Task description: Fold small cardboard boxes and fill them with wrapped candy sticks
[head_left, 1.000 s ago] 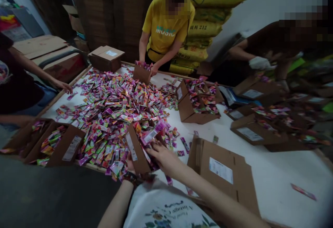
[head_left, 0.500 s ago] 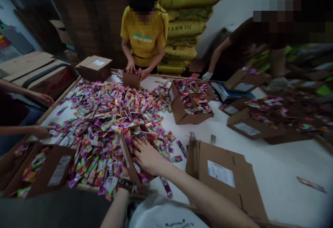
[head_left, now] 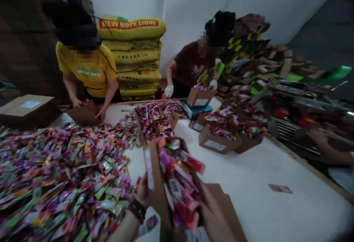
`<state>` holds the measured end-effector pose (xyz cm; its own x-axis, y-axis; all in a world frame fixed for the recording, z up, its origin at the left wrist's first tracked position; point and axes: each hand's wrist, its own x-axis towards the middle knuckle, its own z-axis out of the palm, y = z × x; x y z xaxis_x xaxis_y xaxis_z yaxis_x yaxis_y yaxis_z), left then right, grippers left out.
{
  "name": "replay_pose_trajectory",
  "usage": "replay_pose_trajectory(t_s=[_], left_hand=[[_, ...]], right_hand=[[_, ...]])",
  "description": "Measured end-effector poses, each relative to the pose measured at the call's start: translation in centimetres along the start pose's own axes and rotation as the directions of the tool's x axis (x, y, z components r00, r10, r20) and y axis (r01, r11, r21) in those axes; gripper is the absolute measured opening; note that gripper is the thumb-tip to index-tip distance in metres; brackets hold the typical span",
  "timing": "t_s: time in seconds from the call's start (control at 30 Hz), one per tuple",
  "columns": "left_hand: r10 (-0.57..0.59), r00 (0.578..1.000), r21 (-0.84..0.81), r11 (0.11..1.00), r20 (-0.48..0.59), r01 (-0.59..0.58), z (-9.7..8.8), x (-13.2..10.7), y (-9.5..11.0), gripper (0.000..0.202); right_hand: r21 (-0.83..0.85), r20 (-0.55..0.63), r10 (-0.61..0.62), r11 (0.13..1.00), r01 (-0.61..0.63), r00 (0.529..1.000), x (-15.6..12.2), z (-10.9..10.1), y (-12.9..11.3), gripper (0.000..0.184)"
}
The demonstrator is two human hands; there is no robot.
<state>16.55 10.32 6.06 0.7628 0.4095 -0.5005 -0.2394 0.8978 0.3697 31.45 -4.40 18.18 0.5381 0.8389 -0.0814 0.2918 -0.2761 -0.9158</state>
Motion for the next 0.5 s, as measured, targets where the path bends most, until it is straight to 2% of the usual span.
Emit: replay_pose_trajectory(t_s=[0.07,0.1,0.13,0.2,0.27,0.37,0.43,0.5], left_hand=[[-0.178,0.975,-0.028,0.983,0.131,0.183,3.6,7.0,-1.5,0.056],[-0.24,0.956,-0.02,0.969,0.168,0.246,5.3,10.5,-2.4,0.058],[-0.255,0.949,-0.008,0.965,0.184,0.261,6.8,13.9,-3.3,0.058],[-0.187,0.964,-0.027,0.98,0.188,0.196,9.3,19.8,-5.1,0.053],[-0.103,0.978,-0.05,0.992,0.18,0.113,10.8,24.2,-6.1,0.05],[-0.15,0.974,-0.015,0.988,0.17,0.155,12.0,27.6,-6.2,0.055],[-0.185,0.968,0.013,0.983,0.172,0.185,12.3,28.3,-6.0,0.055],[-0.197,0.963,0.044,0.98,0.183,0.192,12.5,28.5,-6.2,0.051]], right_hand=[[0.012,-0.103,0.042,0.999,-0.04,0.994,4.4,-4.9,3.6,0.064],[0.003,-0.14,0.054,0.999,-0.055,0.989,6.7,-7.1,5.0,0.068],[-0.01,-0.163,0.058,0.998,-0.061,0.985,9.0,-9.1,6.2,0.071],[-0.036,-0.171,0.05,0.998,-0.057,0.984,13.4,-12.3,8.1,0.074],[-0.042,-0.19,0.049,0.997,-0.058,0.981,16.6,-14.4,9.7,0.075],[-0.004,-0.241,0.089,0.996,-0.093,0.966,18.7,-15.9,12.0,0.077],[0.006,-0.281,0.121,0.992,-0.125,0.952,18.2,-16.7,13.9,0.078],[-0.055,-0.326,0.117,0.988,-0.142,0.938,17.1,-17.8,16.0,0.077]])
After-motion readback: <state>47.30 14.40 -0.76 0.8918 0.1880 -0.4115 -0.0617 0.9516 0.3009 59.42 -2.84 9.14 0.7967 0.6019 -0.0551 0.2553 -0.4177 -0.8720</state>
